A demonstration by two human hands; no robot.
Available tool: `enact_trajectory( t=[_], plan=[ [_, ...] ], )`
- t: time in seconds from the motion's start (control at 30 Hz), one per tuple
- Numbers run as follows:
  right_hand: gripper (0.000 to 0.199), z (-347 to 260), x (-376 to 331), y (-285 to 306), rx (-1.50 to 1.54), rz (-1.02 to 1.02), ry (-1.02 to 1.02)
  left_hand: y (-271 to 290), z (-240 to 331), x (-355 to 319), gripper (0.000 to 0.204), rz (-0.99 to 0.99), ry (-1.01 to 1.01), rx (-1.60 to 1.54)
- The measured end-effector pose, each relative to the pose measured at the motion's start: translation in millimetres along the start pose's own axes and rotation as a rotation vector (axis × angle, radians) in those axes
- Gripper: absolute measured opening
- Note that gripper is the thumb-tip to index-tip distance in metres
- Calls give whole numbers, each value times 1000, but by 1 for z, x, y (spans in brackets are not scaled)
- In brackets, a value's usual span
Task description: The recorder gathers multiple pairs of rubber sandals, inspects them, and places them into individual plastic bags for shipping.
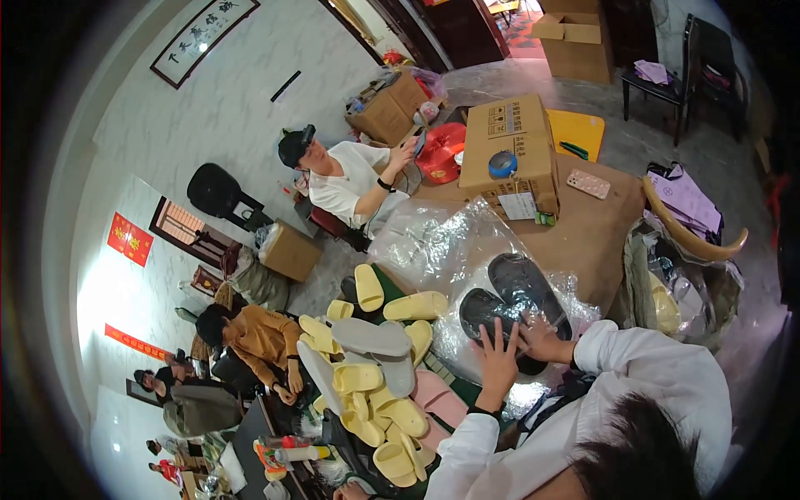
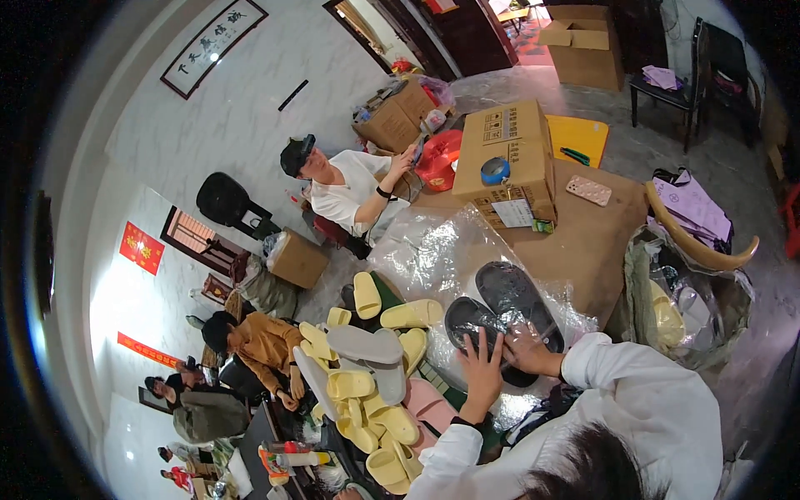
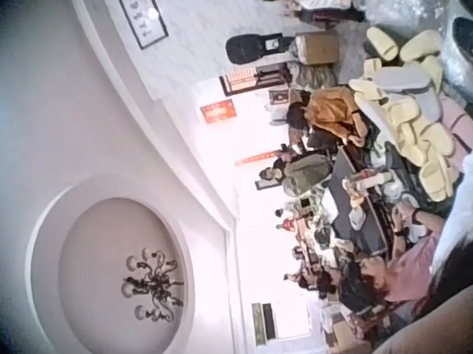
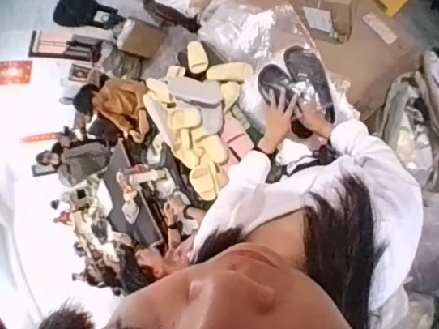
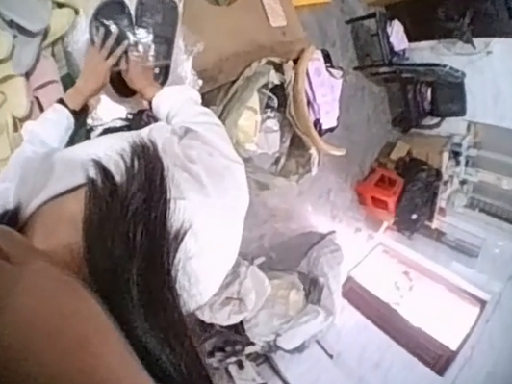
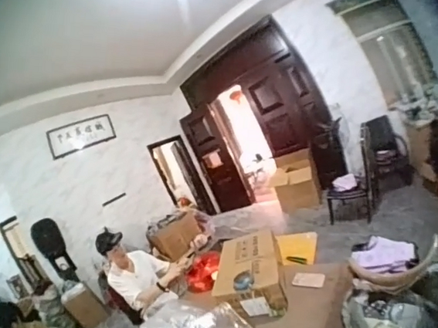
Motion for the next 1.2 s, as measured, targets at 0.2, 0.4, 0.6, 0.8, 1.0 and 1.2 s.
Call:
enact_trajectory(
  t=[0.2, 0.4, 0.6, 0.8, 1.0, 1.2],
  plan=[
    [33, 6, 28, 1, -131, 203, 42, -14, 12, -6, 68, -93, -123, 30],
    [28, -9, 42, -3, 47, 161, -132, 10, -51, -25, 57, 232, 416, -161],
    [25, 8, 33, -26, -86, 209, -194, -24, -60, -60, 68, 183, 483, -458],
    [36, -6, 52, -42, -174, -75, -326, -24, -46, -79, 57, 350, 491, -466],
    [40, -17, 52, -49, -131, -178, -295, -46, -63, -92, 31, 368, 749, -579],
    [42, -11, 33, -68, -108, -181, -321, -60, -71, -100, 22, 431, 822, -638]
  ],
)
Point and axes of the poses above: each hand's wrist, its own x-axis towards the middle knuckle, its own y-axis out of the back of the hand, z = x × y, the point moved 8 cm from there along x, towards the middle knuckle, and after that the axes turned 5 degrees about z, right-handed, at the moved point
